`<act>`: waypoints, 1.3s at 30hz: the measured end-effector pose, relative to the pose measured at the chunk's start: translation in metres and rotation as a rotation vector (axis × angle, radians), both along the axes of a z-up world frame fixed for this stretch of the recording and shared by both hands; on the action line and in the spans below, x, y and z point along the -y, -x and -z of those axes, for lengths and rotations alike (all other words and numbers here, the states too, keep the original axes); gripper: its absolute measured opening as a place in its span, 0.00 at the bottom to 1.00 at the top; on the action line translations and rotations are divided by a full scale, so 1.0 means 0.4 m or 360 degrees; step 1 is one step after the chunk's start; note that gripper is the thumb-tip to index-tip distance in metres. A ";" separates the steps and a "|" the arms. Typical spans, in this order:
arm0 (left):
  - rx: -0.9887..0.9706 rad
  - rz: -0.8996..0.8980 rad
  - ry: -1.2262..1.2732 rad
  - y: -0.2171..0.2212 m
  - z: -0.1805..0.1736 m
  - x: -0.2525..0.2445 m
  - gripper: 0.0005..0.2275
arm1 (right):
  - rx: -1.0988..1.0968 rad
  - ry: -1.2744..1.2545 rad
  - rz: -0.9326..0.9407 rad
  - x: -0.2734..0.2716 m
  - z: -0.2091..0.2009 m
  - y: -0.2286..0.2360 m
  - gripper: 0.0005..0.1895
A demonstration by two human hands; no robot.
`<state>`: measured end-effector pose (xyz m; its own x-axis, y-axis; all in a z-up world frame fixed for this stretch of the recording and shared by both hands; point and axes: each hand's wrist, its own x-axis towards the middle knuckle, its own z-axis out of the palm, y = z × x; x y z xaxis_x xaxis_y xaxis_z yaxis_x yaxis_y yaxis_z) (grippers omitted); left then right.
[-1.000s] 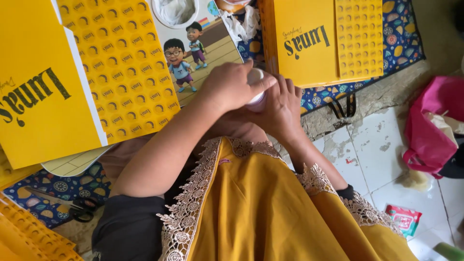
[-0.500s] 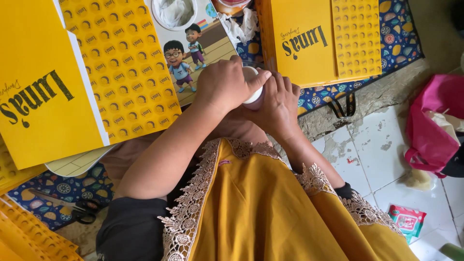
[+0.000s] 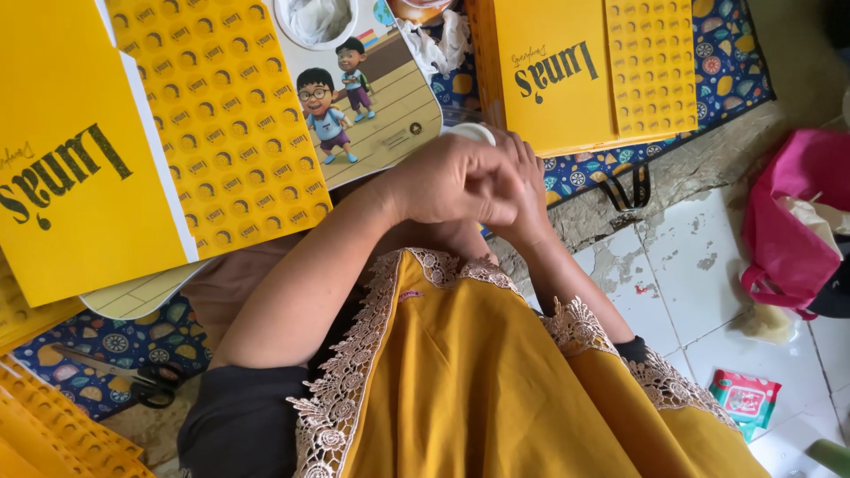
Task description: Applying glue to cardboard sheets and folding them to assemble packaging boxes
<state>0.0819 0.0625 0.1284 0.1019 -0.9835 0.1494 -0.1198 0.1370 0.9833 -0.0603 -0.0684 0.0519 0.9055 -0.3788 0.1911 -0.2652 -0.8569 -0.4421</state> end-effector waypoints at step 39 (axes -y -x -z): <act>0.1659 -0.0300 0.0061 0.171 0.251 0.159 0.31 | 0.0999 -0.0895 0.0854 0.251 0.492 0.385 0.37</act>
